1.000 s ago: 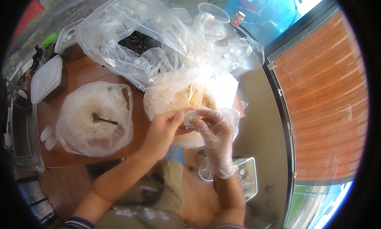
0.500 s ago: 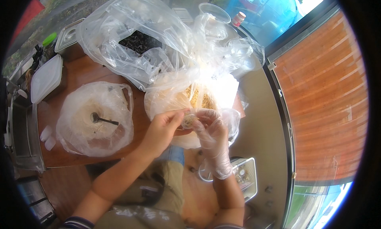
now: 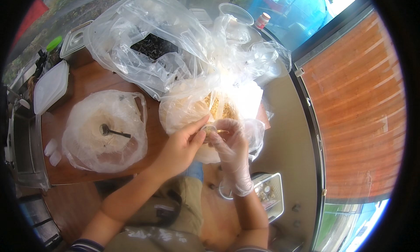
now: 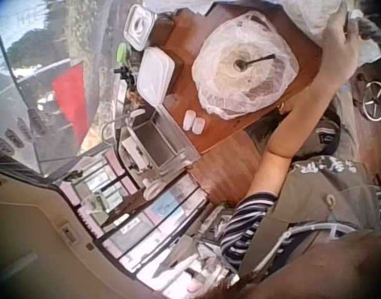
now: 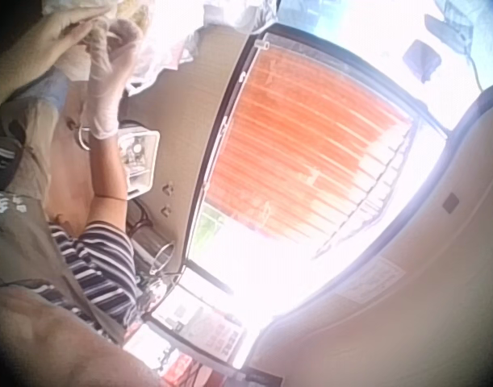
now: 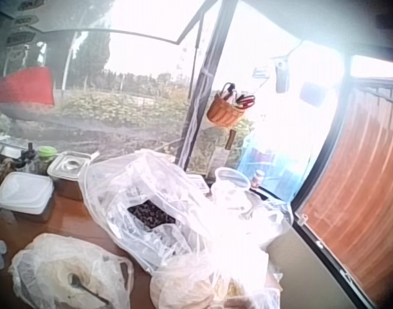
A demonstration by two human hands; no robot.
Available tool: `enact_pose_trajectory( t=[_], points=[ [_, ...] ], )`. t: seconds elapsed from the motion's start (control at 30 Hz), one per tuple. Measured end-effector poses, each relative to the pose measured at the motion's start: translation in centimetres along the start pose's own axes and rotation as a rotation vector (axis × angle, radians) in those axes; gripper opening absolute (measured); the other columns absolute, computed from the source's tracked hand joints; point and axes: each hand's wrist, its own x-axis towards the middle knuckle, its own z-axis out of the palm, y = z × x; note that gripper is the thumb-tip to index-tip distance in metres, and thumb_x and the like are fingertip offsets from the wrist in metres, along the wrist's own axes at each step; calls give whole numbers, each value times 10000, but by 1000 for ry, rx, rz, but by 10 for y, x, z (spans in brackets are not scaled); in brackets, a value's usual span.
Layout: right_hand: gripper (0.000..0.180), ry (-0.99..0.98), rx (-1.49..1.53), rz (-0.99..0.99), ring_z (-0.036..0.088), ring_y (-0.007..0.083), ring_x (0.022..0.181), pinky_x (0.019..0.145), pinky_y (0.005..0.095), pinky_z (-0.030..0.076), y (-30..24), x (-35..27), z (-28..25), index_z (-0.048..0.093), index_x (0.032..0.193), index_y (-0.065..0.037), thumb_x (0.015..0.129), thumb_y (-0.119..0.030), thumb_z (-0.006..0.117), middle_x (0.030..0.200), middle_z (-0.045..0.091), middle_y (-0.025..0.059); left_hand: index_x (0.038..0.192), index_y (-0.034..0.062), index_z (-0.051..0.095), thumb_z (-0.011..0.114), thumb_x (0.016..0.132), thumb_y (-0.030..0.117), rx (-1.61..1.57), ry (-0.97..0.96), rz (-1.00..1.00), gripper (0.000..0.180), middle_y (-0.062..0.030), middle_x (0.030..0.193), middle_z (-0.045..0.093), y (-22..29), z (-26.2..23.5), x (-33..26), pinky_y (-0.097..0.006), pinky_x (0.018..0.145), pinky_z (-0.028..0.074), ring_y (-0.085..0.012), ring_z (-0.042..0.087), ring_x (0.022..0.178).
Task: The person assembles small food items by scooping a white paste into plastic cups, adding dark and yellow toppings, and placing the finished cups into a white basket. The process is repeated multiple times.
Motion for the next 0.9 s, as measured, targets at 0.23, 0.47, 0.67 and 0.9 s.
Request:
enact_pose_trajectory(
  t=[0.23, 0.47, 0.67, 0.9],
  points=[
    [529, -34, 55, 104, 651, 123, 954, 839, 279, 546, -1, -5, -4, 542, 1465, 50, 1006, -122, 742, 1121, 693, 80, 1503, -54, 546, 519, 1120, 98, 31, 49, 29, 414, -171, 1471, 627, 1, 3, -7, -304, 1092, 465, -179, 601, 1282],
    [469, -108, 74, 134, 662, 121, 1023, 908, 271, 545, 1, -21, 3, 597, 1401, 69, 1032, -183, 738, 1159, 715, 86, 1395, 6, 679, 612, 1069, 40, 13, 135, 80, 335, -98, 1216, 653, 2, 5, -21, -260, 882, 538, -143, 657, 1055],
    [485, -56, 59, 160, 623, 172, 1245, 1087, 335, 507, 21, -59, 19, 515, 1450, 83, 1060, -140, 697, 1329, 656, 127, 1308, 0, 743, 639, 1048, 14, 181, 138, 167, 280, -75, 1180, 675, 2, 3, -50, -244, 845, 535, -131, 653, 1016],
    [419, 365, 337, 95, 652, 148, 1049, 950, 305, 530, 88, -154, -61, 635, 1333, 24, 1043, -271, 702, 1207, 701, 71, 1559, -29, 489, 601, 1107, 118, 99, -82, -42, 489, -160, 1363, 627, -25, -3, -102, -339, 1063, 529, -200, 643, 1198]
  ],
)
